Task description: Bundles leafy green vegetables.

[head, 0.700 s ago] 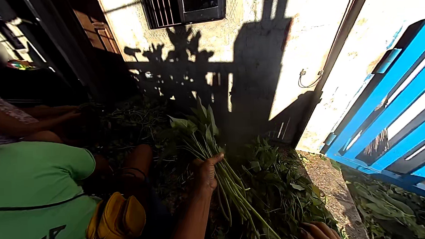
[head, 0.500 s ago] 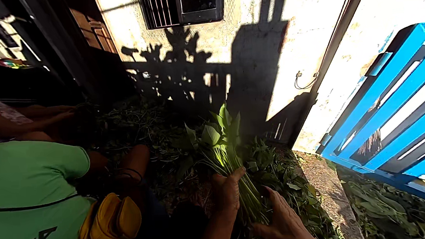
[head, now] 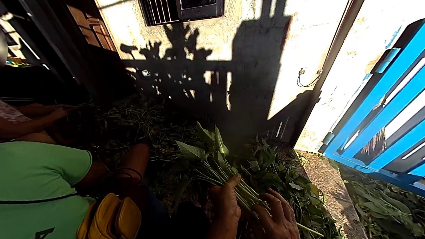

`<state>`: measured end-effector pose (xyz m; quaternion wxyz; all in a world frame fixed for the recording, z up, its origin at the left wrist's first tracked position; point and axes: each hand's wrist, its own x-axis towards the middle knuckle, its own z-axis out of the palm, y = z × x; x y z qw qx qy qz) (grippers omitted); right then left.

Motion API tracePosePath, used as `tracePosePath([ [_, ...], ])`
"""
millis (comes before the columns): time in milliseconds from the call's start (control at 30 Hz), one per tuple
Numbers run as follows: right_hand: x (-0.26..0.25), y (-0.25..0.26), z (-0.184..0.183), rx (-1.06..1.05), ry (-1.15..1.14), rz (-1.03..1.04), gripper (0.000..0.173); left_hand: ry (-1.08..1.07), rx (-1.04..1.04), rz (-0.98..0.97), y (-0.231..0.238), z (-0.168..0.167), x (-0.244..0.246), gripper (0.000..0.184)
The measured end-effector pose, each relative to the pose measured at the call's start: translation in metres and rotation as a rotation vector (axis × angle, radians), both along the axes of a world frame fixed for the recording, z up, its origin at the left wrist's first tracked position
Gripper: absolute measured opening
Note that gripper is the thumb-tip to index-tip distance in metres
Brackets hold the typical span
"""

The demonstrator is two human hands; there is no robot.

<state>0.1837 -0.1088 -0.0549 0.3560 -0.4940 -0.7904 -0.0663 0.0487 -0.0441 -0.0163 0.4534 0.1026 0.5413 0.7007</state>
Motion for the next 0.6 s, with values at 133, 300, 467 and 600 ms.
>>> tracePosePath([
  [133,0.012,0.011,-0.001,0.065,-0.019,0.040,0.013,0.017,-0.057,-0.037,0.002,0.004,-0.004,0.058],
  [300,0.028,0.014,-0.050,0.307,0.045,0.089,0.029,-0.052,-0.128,-0.046,0.007,0.012,-0.010,0.044],
  [467,0.064,0.003,-0.070,0.311,-0.069,0.016,0.013,0.012,-0.116,0.056,0.016,0.011,-0.030,0.040],
  [600,0.107,-0.003,-0.078,-0.250,-0.174,-0.231,0.028,0.087,-0.003,0.158,0.024,0.014,-0.051,0.047],
])
